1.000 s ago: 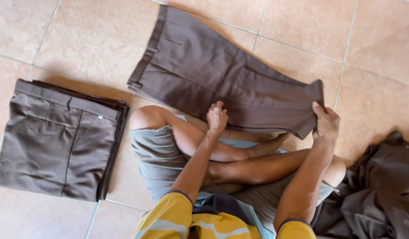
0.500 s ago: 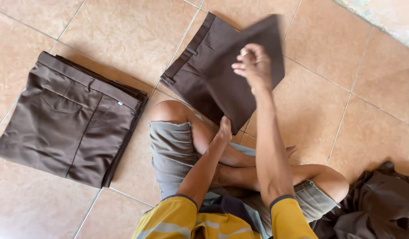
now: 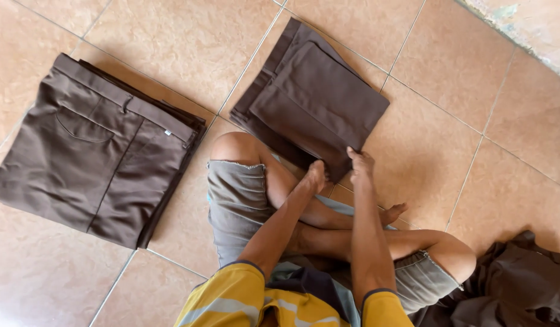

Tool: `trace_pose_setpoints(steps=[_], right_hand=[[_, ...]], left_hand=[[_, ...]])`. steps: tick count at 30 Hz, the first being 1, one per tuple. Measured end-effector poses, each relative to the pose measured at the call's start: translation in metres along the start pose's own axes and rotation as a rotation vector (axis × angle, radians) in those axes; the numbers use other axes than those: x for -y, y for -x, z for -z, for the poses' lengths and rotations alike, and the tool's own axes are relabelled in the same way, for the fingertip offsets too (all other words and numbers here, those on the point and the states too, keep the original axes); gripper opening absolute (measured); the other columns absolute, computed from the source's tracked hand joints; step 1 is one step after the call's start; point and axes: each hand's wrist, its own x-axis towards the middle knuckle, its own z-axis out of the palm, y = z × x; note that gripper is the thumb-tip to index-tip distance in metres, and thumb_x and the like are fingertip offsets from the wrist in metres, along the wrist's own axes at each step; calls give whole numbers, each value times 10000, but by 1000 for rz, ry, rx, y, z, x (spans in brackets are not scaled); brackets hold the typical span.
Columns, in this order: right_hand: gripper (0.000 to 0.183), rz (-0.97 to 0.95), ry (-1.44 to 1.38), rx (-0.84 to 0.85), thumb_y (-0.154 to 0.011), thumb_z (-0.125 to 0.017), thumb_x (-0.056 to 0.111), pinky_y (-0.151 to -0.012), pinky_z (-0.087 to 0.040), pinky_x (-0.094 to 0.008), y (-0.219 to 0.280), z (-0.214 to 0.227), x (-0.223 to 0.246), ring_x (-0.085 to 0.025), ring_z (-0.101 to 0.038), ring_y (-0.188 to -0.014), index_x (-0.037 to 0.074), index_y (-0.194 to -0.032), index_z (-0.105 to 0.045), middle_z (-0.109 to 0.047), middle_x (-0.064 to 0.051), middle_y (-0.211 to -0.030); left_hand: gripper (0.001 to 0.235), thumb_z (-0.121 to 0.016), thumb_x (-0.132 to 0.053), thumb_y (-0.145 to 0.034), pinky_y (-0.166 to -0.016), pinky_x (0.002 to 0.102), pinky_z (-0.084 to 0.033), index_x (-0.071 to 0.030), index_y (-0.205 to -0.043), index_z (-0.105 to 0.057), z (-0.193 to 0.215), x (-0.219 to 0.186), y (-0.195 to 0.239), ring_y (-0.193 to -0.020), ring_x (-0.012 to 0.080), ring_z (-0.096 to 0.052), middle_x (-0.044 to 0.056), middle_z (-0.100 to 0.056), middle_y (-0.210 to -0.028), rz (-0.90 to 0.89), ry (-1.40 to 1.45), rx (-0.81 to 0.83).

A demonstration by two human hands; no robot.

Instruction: The person sits on a tiled floor and folds a pair of brown trousers by hand. They smooth the fabric, fold the legs, and fold the garment into a compact rectangle, repeating the process for a second pair of trousers.

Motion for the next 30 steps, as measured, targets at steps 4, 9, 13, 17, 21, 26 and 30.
trace_pose_setpoints(steps=[4, 9, 13, 17, 21, 26, 30], right_hand=[[513, 20, 161, -47, -774, -953, 343, -590, -508, -393, -53, 81, -33, -242, -613, -764, 68, -1127, -703, -664, -132, -917], [855, -74, 250, -46, -937, -731, 716, -320, -318, -319, 40, 127, 22, -175, -458, -421, 29, -1419, -562, -592, -245, -1261], [738, 6, 124, -90, -998, -674, 609, -687, -510, -443, -9, 123, -34, -354, -617, -882, -48, -1332, -626, -601, -307, -1259], [658, -29, 116, -85, -955, -749, 600, -467, -462, -401, -53, 136, -66, -288, -644, -664, 19, -1259, -694, -677, -216, -1111], [724, -43, 96, -59, -961, -770, 594, -633, -527, -428, -58, 131, -68, -277, -642, -949, -30, -1302, -637, -644, -214, -1190], [531, 3, 168, -149, -838, -889, 576, -597, -514, -324, 11, 109, 2, -209, -634, -769, 82, -963, -739, -665, -91, -830], [606, 70, 352, -222, -729, -937, 708, -629, -554, -354, -32, 104, -45, -234, -686, -776, 160, -910, -754, -691, -63, -803]], left_hand=[[293, -597, -25, -871, -830, 493, -516, 119, -1125, -620, 9, -33, 62, -964, 400, -675, 266, -644, -1034, -176, -521, 432], [154, -666, -264, -842, -577, 333, -611, -324, -736, -761, 8, -102, 12, -709, 195, -756, -110, -743, -720, -1019, -1449, -190], [370, -652, -520, -911, -897, 561, -503, -184, -1066, -634, 4, -135, 4, -1051, 345, -637, 81, -659, -1094, -1088, -1531, -686], [336, -745, -506, -862, -858, 459, -486, -198, -968, -667, 7, -127, -5, -1011, 300, -616, 42, -611, -1096, -1166, -1441, -692], [282, -755, -466, -851, -880, 489, -457, -213, -899, -639, 17, -137, -23, -998, 302, -584, 5, -571, -1053, -1117, -1423, -704], [131, -599, -157, -979, -869, 541, -463, -34, -1004, -560, 18, -135, -3, -969, 396, -587, 164, -541, -1036, -1034, -989, -521], [161, -553, -102, -991, -846, 522, -412, 14, -928, -460, 53, -132, -67, -922, 358, -551, 186, -487, -984, -1119, -745, -486]])
